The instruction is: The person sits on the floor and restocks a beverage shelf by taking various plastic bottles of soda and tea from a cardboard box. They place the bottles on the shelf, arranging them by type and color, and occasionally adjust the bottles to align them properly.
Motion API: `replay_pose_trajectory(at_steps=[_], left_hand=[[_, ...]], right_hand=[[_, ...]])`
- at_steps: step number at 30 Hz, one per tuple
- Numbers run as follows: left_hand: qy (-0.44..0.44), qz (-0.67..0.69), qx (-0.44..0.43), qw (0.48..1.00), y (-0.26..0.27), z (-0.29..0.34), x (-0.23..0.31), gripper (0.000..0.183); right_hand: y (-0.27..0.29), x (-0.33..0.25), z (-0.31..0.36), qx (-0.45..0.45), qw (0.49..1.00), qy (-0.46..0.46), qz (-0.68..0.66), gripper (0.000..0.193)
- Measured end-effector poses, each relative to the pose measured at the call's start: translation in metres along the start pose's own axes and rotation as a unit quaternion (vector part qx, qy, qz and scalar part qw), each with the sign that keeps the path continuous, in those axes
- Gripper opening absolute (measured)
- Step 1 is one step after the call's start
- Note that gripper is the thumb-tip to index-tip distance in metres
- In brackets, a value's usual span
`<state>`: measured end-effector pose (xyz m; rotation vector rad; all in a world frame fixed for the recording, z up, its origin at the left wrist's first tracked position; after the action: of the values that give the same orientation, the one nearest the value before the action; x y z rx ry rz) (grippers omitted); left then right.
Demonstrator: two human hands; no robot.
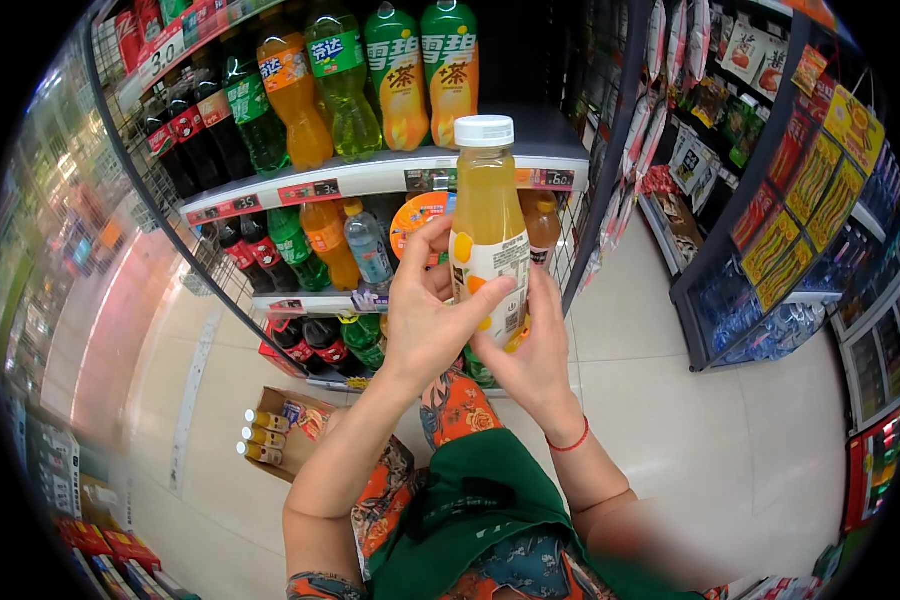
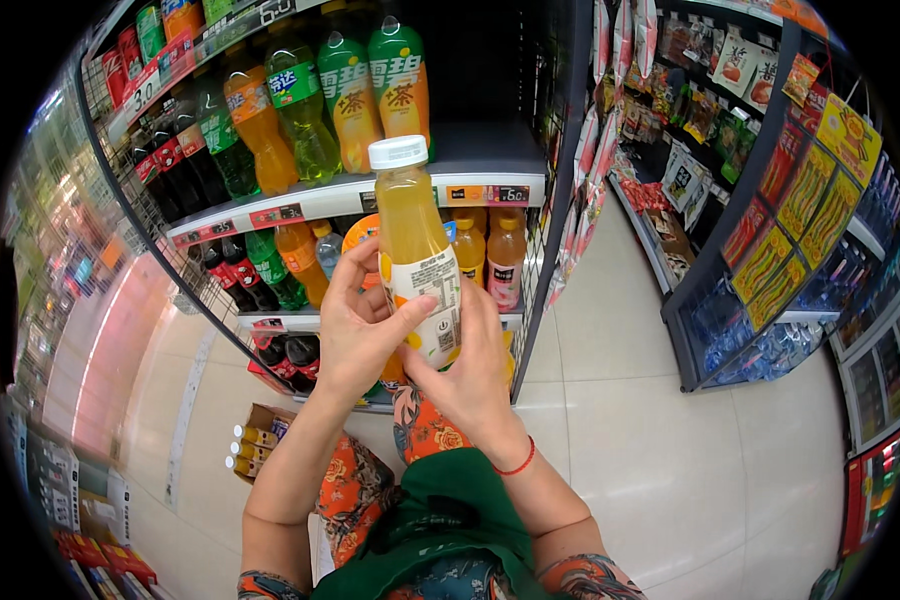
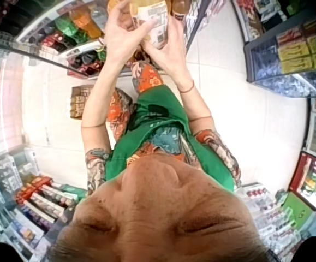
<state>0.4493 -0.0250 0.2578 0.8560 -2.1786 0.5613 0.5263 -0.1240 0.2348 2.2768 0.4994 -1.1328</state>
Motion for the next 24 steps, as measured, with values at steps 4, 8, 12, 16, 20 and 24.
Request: replay_pose_trajectory(at_steps=[4,8,12,16,20,24], left_hand=[[0.002,-0.001,-0.015,1.000,-0.008,-0.004,0.007,0.065],[0.013,0.016,-0.068,0.997,-0.012,-0.013,0.003,0.076],[0.042,0.006,-0.105,0.994,-0.017,-0.009,-0.003,0.085],[0.009,-0.010,-0.091,0.996,-0.018,-0.017,-0.005,0.077],[0.024,0.007,-0.072,0.997,-0.023,-0.035,-0.007,0.069],[-0.049,-0.003,-0.071,0.996,-0.031,-0.058,0.005,0.065]], right_hand=[[0.006,0.017,-0.008,-0.007,0.996,-0.050,-0.077,0.078],[0.007,0.025,-0.021,-0.045,0.967,-0.085,-0.234,0.075],[0.008,0.023,-0.035,-0.089,0.950,-0.097,-0.284,0.073],[0.010,0.022,-0.048,-0.092,0.956,-0.071,-0.271,0.073],[0.023,0.014,-0.067,-0.039,0.974,0.010,-0.222,0.072],[0.028,0.007,-0.086,-0.033,0.979,0.036,-0.196,0.071]])
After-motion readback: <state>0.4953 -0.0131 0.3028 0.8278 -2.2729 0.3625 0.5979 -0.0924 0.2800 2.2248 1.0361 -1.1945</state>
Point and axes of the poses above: each hand's wrist, its own z-axis away from the middle knuckle, its own y-axis out of the back of the hand, x = y × z, the point moved 10 cm from there along -z, towards the middle knuckle, and after that the axes turned 14 degrees about -y, right-handed, at the moved point
